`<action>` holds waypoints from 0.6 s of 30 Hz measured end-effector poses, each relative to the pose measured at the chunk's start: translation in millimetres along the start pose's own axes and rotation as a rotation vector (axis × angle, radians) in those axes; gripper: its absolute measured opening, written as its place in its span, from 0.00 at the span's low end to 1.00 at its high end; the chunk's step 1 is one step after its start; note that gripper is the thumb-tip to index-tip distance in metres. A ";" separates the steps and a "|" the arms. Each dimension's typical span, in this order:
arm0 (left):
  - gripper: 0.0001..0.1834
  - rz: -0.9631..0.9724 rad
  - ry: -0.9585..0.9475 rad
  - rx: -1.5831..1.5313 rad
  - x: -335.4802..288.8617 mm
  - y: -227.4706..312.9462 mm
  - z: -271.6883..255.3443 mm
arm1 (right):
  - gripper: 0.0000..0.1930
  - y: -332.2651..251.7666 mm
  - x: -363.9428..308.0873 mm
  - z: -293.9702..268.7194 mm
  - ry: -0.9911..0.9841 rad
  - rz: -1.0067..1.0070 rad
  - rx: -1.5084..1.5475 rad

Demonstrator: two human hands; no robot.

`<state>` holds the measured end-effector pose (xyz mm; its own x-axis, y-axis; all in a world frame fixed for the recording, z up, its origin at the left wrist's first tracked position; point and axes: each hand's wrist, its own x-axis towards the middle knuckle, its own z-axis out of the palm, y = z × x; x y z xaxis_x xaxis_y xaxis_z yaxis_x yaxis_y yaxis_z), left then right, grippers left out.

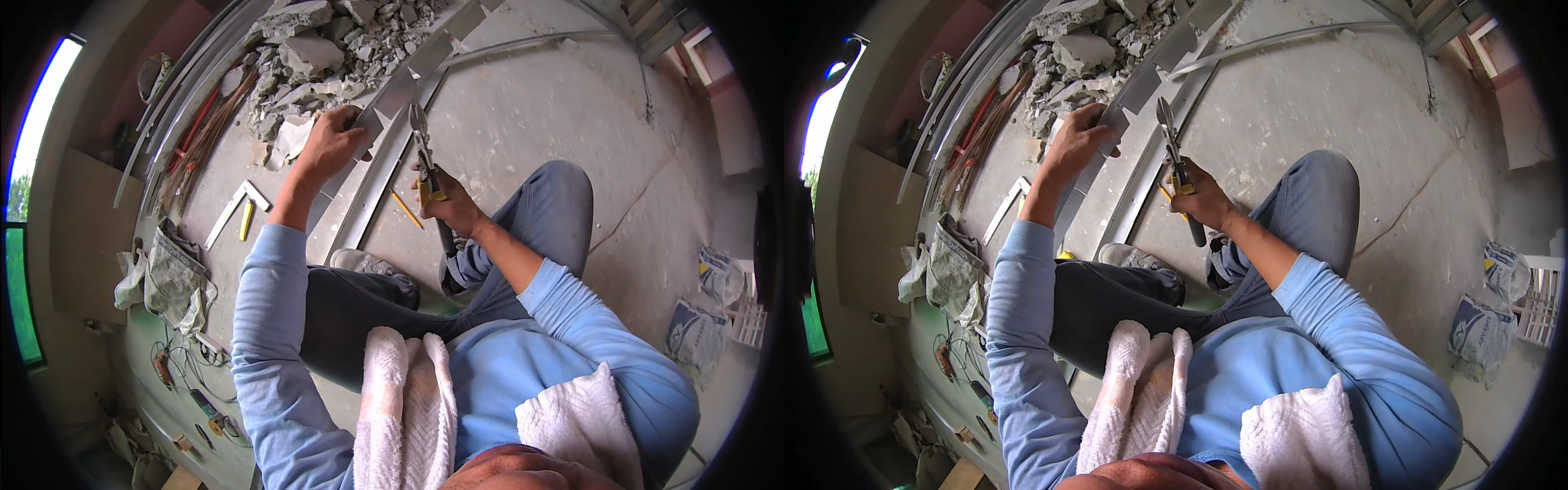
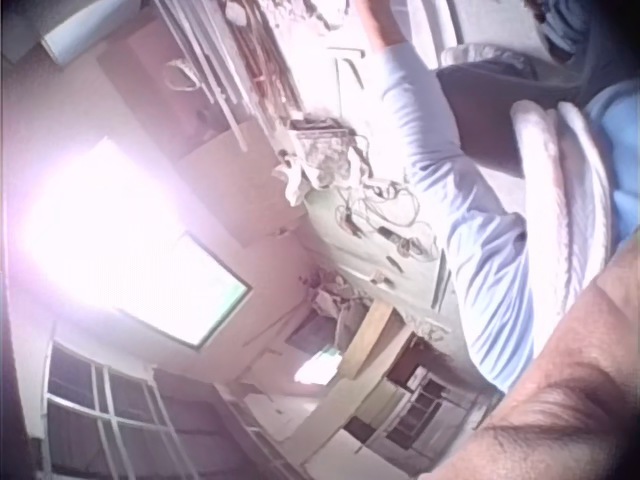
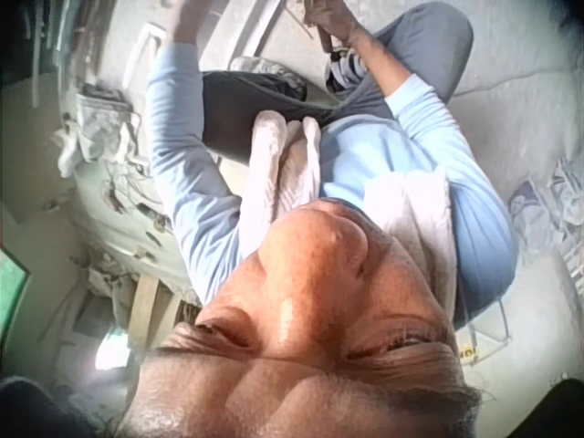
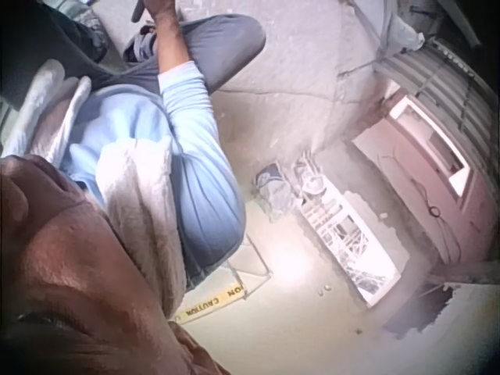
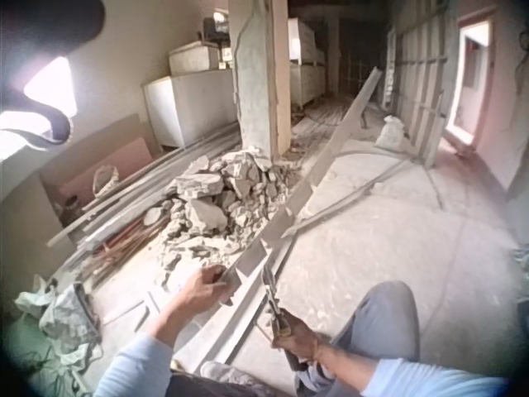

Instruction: The person sits on the floor and uses tin snips to cut notches into a long metal strip. They measure and mark the strip with a tape measure and pencil, then cut along the marks to create evenly spaced notches.

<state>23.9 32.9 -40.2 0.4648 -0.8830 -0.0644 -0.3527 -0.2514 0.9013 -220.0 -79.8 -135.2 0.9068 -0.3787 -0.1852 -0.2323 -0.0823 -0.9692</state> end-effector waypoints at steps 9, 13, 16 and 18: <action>0.21 0.071 -0.023 0.182 -10.8 -7.2 -4.4 | 0.25 -14.0 21.2 -20.5 0.014 -0.079 0.075; 0.17 -0.205 -0.163 0.282 -19.9 -7.4 -15.4 | 0.38 -20.3 24.1 -22.6 -0.029 0.019 0.095; 0.14 -0.372 -0.261 -0.191 -31.8 -15.5 -24.9 | 0.40 -23.0 25.3 -22.6 -0.032 -0.002 0.135; 0.15 -0.262 -0.213 -0.055 -38.4 -23.7 -27.2 | 0.41 -23.2 26.1 -24.1 -0.022 0.001 0.154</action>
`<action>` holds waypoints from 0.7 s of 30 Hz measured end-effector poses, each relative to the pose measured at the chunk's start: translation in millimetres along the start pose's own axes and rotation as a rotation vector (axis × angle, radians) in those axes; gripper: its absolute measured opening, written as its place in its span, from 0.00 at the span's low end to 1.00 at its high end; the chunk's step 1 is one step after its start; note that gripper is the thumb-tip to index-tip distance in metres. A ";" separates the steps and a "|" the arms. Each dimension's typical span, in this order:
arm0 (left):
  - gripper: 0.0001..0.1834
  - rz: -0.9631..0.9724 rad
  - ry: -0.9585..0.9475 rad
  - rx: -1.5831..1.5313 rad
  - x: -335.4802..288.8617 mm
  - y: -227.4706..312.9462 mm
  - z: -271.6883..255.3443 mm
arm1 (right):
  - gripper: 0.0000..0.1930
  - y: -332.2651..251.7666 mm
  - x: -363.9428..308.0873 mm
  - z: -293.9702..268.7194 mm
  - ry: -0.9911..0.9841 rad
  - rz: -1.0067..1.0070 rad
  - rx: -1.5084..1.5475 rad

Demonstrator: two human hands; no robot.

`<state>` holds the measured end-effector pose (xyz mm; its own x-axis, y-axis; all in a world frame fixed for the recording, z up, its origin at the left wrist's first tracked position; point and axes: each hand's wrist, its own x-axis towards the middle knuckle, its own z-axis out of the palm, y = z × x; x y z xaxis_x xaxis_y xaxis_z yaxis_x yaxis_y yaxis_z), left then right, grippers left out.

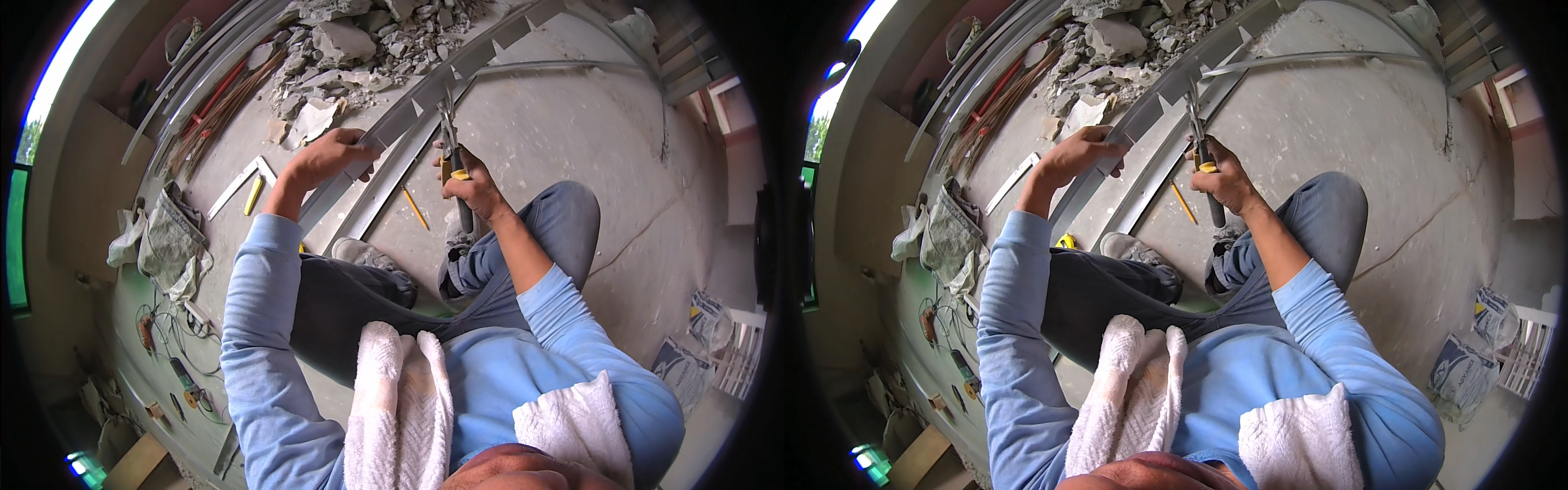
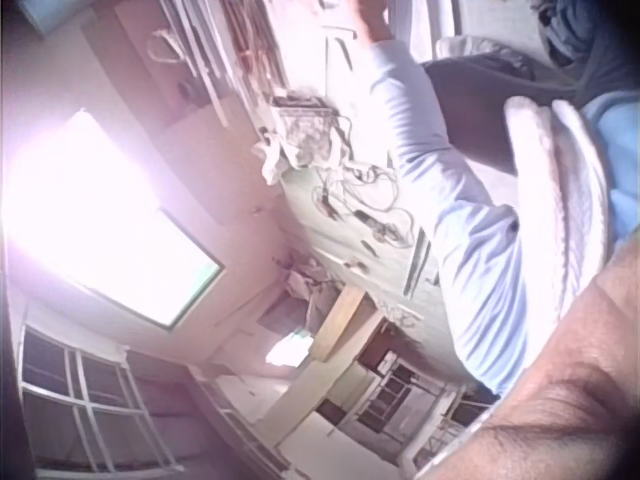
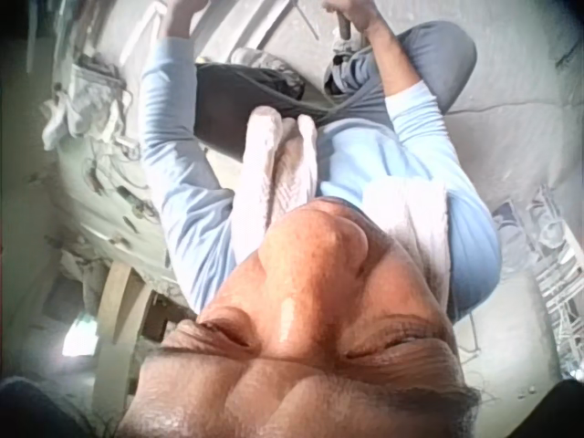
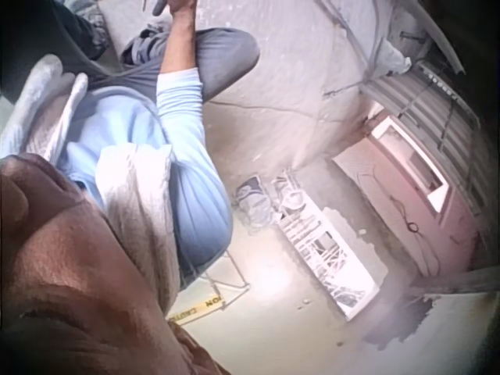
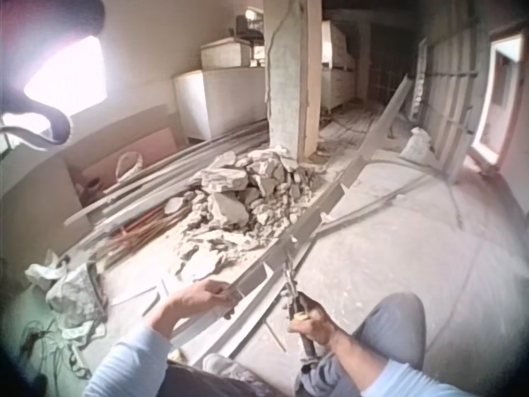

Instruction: The person sits on the floor and uses tin snips to cut notches into a long metal strip. They measure and mark the strip with a tape measure and pencil, then cut along the marks to create evenly spaced notches.

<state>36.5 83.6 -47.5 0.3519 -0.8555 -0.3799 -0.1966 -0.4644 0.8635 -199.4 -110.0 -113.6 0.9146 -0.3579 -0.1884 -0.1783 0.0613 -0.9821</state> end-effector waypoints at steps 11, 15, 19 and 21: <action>0.10 0.194 0.216 0.055 2.9 2.5 8.4 | 0.39 8.0 -29.0 14.4 -0.148 0.069 -0.401; 0.11 0.195 0.206 0.130 4.2 3.3 12.9 | 0.38 -4.7 -25.6 9.1 -0.242 0.102 -0.428; 0.10 0.200 0.197 0.115 6.1 1.5 15.7 | 0.38 -13.6 -22.0 11.1 -0.289 0.152 -0.388; 0.10 0.183 0.189 0.157 7.6 1.4 17.9 | 0.37 -15.5 -18.9 12.7 -0.304 0.176 -0.356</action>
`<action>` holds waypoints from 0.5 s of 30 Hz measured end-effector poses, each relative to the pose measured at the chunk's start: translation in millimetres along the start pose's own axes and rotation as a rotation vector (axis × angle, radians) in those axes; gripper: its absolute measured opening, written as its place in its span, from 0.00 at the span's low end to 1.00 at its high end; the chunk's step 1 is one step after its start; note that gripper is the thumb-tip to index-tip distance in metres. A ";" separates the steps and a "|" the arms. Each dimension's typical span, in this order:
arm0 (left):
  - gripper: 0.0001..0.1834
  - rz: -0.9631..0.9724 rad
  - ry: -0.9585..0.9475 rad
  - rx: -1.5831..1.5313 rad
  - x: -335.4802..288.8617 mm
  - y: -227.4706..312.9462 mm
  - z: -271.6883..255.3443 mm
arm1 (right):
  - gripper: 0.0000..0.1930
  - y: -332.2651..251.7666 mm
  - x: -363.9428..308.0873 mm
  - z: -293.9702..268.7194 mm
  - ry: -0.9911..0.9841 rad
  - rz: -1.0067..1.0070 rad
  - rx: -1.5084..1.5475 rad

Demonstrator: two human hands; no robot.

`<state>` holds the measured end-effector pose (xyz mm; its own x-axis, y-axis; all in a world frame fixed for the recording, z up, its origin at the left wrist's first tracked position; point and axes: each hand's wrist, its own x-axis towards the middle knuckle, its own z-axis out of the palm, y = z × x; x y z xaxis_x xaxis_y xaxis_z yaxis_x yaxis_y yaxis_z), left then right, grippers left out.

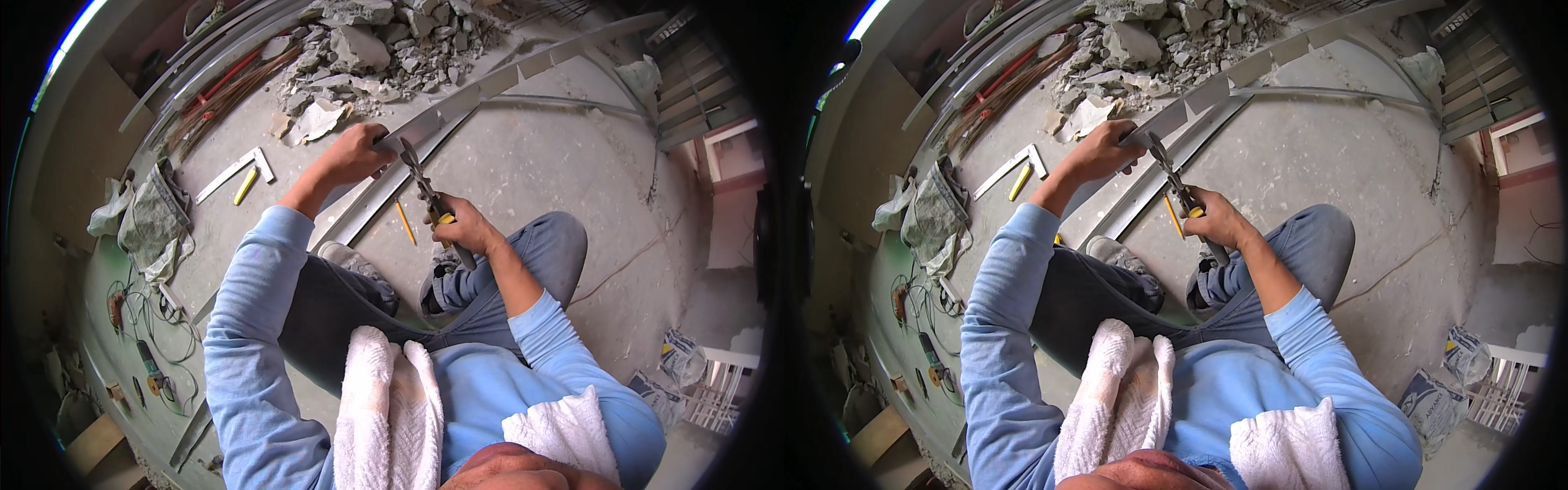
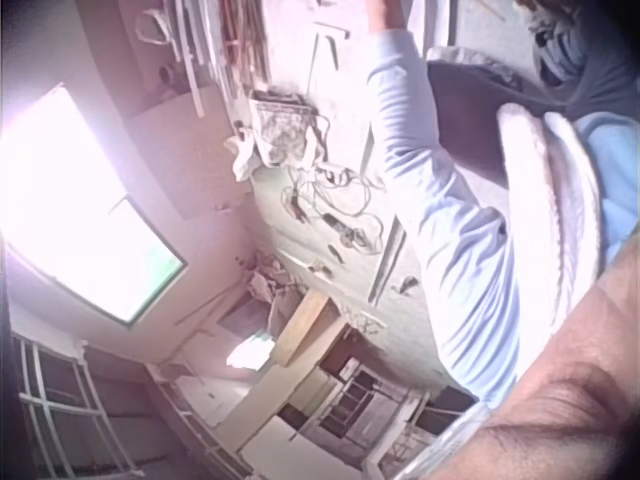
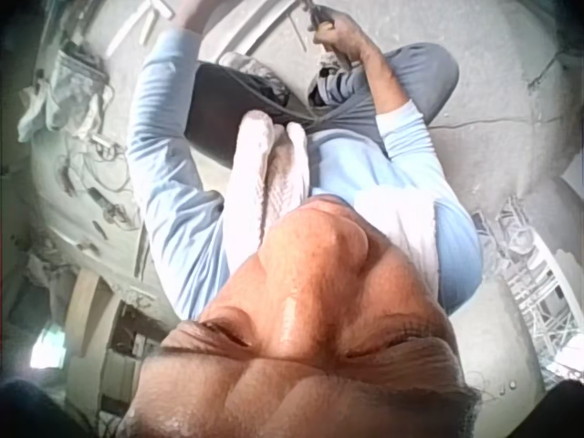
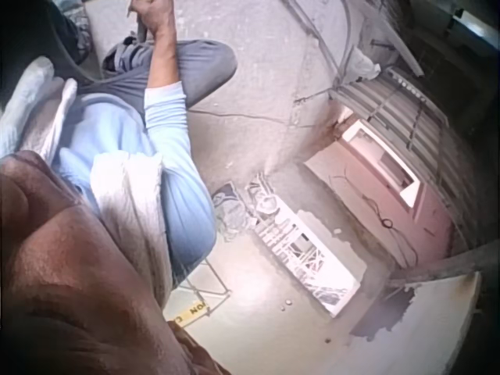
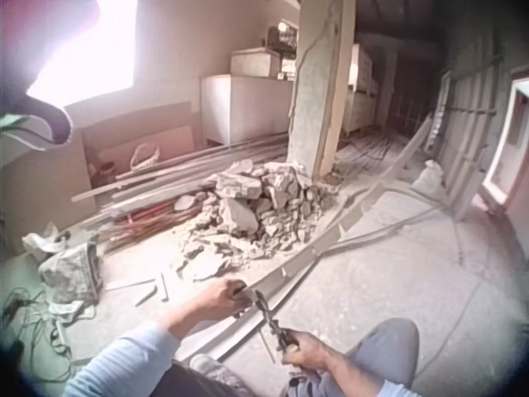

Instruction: The person sits on the floor and uses tin snips to cut notches into a long metal strip. They measure and mark the strip with a tape measure and pencil, then cut along the marks to create evenly spaced notches.

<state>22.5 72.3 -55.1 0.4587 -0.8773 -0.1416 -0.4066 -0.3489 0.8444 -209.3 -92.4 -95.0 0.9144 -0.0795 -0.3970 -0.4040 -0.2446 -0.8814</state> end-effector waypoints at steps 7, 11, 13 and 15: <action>0.11 -0.031 -0.019 0.014 0.7 -0.6 9.0 | 0.30 1.7 3.2 6.0 0.209 -0.131 -0.207; 0.11 -0.019 -0.018 0.010 2.8 -0.3 9.5 | 0.24 0.5 0.1 6.0 0.232 -0.073 -0.244; 0.11 -0.016 -0.019 0.008 3.1 0.4 10.1 | 0.23 -1.1 -1.3 5.8 0.242 -0.056 -0.265; 0.12 -0.013 -0.023 0.008 3.1 1.3 10.8 | 0.24 -2.9 -1.9 5.6 0.256 -0.055 -0.314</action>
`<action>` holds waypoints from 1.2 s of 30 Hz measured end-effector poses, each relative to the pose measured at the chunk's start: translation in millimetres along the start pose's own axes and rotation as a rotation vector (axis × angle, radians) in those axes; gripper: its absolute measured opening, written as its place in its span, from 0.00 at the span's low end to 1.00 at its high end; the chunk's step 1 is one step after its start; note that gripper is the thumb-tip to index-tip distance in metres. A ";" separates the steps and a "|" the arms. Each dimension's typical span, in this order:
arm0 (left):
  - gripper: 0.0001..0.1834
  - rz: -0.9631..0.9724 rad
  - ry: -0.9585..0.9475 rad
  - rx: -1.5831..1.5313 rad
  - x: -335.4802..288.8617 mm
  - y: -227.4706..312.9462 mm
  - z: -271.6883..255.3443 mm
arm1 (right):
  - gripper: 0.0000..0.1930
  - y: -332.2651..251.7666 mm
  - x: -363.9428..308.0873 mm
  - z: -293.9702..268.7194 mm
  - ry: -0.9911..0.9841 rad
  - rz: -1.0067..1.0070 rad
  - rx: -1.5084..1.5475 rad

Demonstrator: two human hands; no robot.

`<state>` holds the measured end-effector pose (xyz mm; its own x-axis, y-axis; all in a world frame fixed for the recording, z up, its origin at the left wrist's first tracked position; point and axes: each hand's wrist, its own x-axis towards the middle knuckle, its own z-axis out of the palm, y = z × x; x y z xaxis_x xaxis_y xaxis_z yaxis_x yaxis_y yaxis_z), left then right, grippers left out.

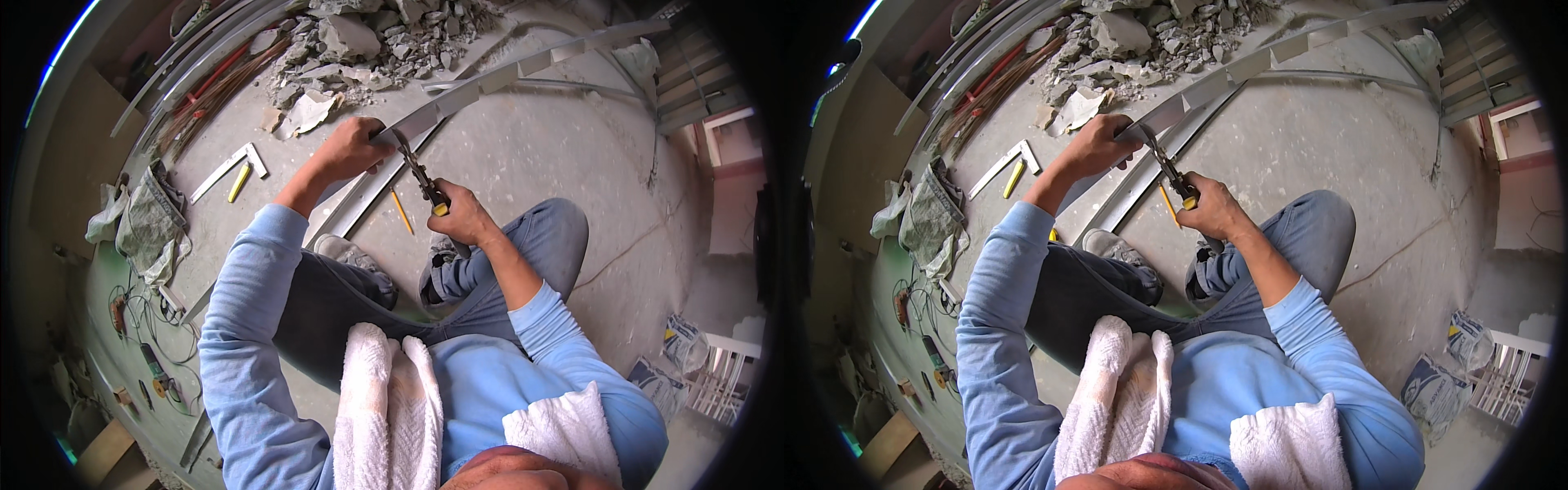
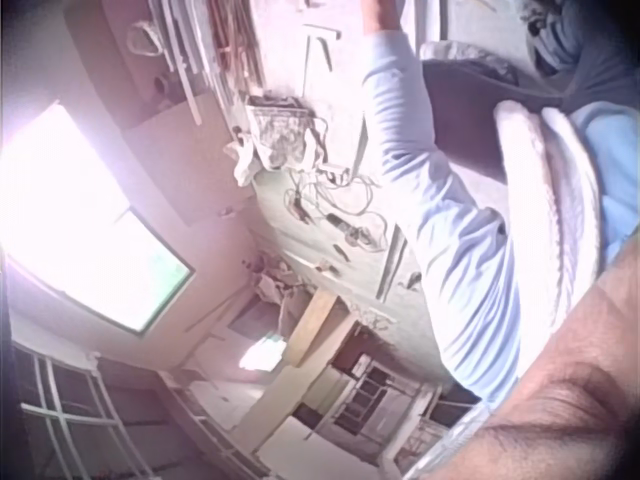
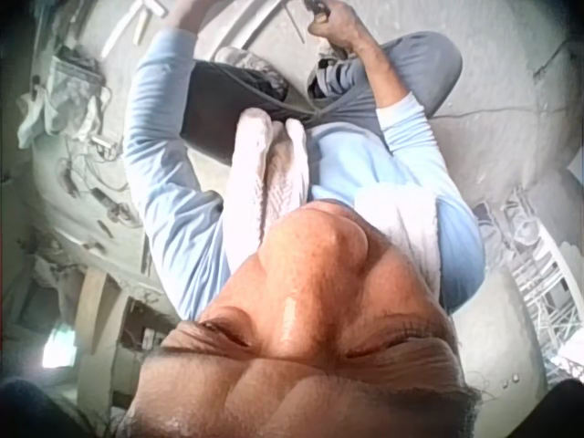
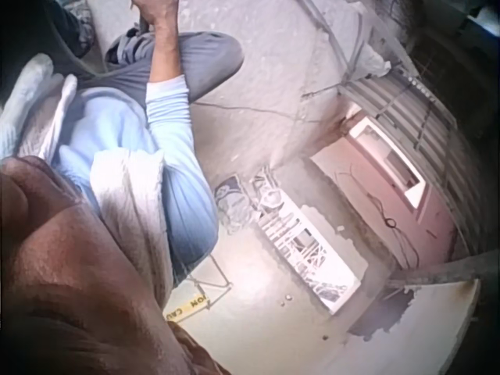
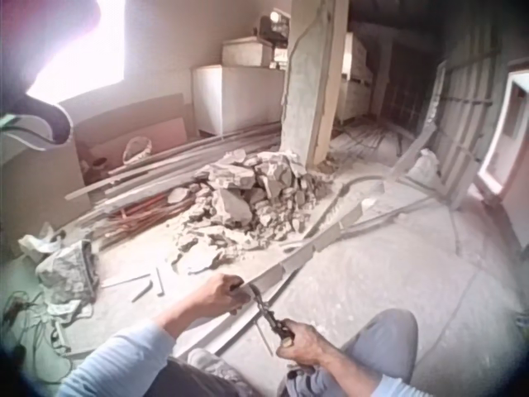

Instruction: The person sits on the floor and uses tin snips to cut notches into a long metal strip. They measure and mark the strip with a tape measure and pencil, then cut along the marks to create evenly spaced notches.

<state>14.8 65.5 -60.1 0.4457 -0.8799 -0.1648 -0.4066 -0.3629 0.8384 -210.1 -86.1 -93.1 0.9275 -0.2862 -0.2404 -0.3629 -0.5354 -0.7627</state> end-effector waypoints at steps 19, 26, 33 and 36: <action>0.11 0.041 -0.006 -0.025 -6.3 5.2 -0.3 | 0.20 11.4 1.0 13.9 0.022 -0.102 0.023; 0.12 0.026 -0.003 -0.066 -4.4 6.8 -1.7 | 0.30 33.6 -2.6 18.6 -0.107 -0.075 0.118; 0.12 0.085 0.043 -0.021 9.2 7.4 -7.7 | 0.34 23.5 -13.9 42.2 -0.010 -0.019 0.255; 0.13 0.086 0.071 -0.052 14.0 14.3 -5.4 | 0.33 12.1 -15.6 44.5 0.051 0.029 0.229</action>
<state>19.5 49.6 -47.6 0.4673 -0.8824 -0.0557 -0.4048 -0.2695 0.8738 -224.9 -52.7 -125.3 0.9093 -0.3416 -0.2379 -0.3539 -0.3335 -0.8738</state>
